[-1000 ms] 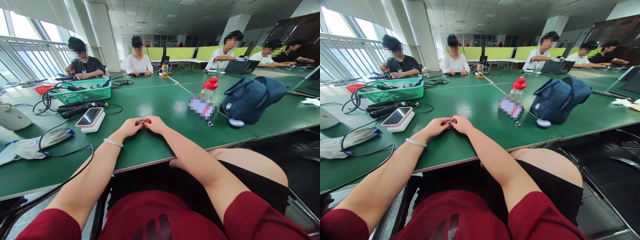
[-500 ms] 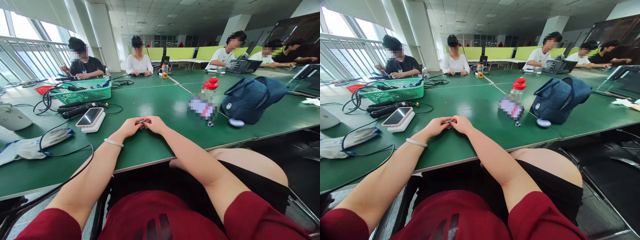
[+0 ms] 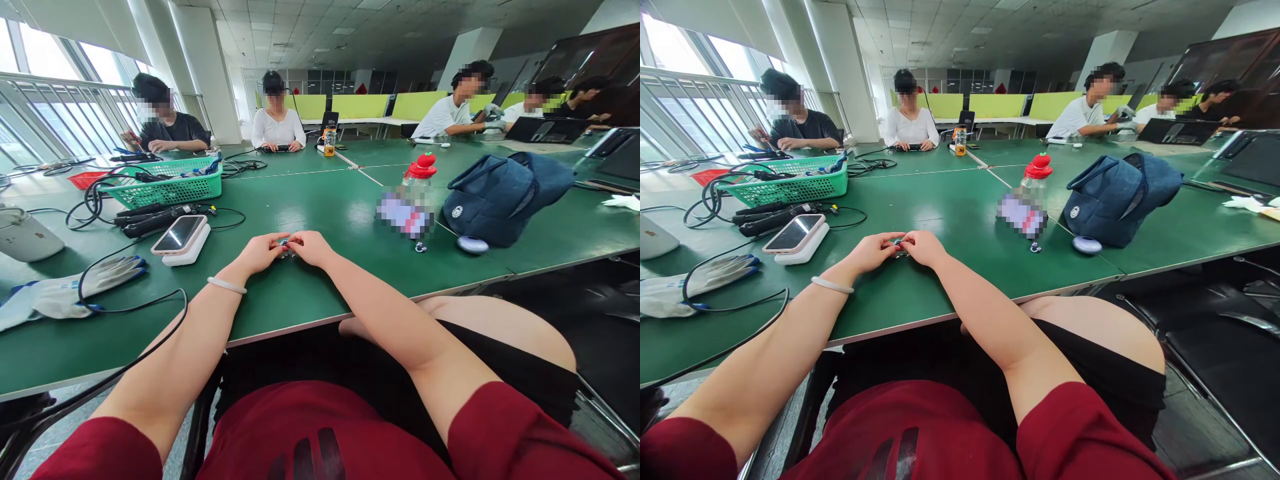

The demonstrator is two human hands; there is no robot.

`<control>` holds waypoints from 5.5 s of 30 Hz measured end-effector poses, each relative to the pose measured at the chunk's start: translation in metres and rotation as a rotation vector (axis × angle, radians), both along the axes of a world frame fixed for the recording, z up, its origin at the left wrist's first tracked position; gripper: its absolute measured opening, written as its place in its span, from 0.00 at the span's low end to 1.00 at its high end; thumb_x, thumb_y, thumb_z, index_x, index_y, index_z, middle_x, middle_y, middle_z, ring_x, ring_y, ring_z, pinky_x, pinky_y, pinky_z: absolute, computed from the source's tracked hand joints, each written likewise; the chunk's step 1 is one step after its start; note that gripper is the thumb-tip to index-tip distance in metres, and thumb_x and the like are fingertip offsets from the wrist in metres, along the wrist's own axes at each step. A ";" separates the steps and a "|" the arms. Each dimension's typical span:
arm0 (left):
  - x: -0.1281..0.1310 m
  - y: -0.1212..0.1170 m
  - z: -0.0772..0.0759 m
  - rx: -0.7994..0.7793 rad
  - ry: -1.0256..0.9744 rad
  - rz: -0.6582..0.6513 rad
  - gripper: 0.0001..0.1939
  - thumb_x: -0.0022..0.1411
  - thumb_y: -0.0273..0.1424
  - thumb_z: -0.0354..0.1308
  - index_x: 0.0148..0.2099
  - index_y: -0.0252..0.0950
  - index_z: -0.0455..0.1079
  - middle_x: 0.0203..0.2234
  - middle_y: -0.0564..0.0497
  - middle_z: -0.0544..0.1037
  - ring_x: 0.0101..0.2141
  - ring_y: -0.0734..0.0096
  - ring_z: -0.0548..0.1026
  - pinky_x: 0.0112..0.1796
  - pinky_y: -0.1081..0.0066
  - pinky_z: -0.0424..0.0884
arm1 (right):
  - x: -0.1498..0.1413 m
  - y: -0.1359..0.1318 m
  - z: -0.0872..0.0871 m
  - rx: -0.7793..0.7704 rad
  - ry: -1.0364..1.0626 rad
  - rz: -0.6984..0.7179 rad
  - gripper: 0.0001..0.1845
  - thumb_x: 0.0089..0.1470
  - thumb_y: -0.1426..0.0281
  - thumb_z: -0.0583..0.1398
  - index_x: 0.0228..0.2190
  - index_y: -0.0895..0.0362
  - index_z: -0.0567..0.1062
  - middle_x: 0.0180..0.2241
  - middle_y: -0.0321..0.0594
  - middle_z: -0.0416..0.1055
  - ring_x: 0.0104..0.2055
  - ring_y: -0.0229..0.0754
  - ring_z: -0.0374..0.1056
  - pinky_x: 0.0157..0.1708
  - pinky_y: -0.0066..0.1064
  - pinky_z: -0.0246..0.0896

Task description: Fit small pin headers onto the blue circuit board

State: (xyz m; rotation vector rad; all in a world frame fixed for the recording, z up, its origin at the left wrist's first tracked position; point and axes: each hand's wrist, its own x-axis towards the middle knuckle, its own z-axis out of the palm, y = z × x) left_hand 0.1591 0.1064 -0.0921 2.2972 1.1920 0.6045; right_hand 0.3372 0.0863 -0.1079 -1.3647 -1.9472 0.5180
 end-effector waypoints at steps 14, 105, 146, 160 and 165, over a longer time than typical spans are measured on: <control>0.002 -0.002 0.001 0.067 0.043 -0.015 0.25 0.57 0.38 0.54 0.56 0.38 0.70 0.18 0.57 0.64 0.22 0.74 0.61 0.26 0.73 0.56 | 0.000 -0.002 0.002 0.031 0.029 0.027 0.13 0.57 0.68 0.56 0.29 0.59 0.78 0.22 0.35 0.70 0.25 0.34 0.61 0.29 0.26 0.52; 0.006 -0.010 0.008 0.039 0.127 -0.003 0.26 0.57 0.42 0.53 0.57 0.40 0.69 0.30 0.52 0.75 0.30 0.68 0.70 0.35 0.70 0.64 | 0.001 -0.002 0.001 -0.011 -0.009 -0.016 0.09 0.57 0.68 0.57 0.30 0.59 0.75 0.25 0.35 0.72 0.27 0.34 0.63 0.29 0.26 0.52; 0.009 -0.013 0.010 0.025 0.118 0.005 0.24 0.57 0.40 0.53 0.54 0.40 0.71 0.33 0.51 0.77 0.31 0.69 0.70 0.37 0.70 0.65 | 0.001 -0.001 0.001 -0.043 -0.048 -0.004 0.10 0.57 0.67 0.56 0.30 0.58 0.75 0.26 0.34 0.72 0.27 0.34 0.62 0.29 0.26 0.52; 0.009 -0.013 0.009 0.024 0.099 -0.012 0.24 0.57 0.40 0.53 0.54 0.38 0.71 0.35 0.50 0.78 0.32 0.68 0.71 0.38 0.70 0.66 | 0.002 0.001 -0.001 -0.044 -0.047 -0.001 0.10 0.57 0.67 0.56 0.30 0.58 0.76 0.27 0.35 0.73 0.28 0.34 0.63 0.30 0.26 0.52; 0.008 -0.012 0.009 0.022 0.113 -0.001 0.24 0.57 0.41 0.53 0.55 0.39 0.71 0.33 0.51 0.77 0.31 0.68 0.70 0.36 0.70 0.66 | 0.001 -0.002 0.002 -0.059 -0.040 -0.006 0.10 0.57 0.67 0.56 0.30 0.58 0.75 0.26 0.35 0.72 0.28 0.34 0.63 0.30 0.26 0.53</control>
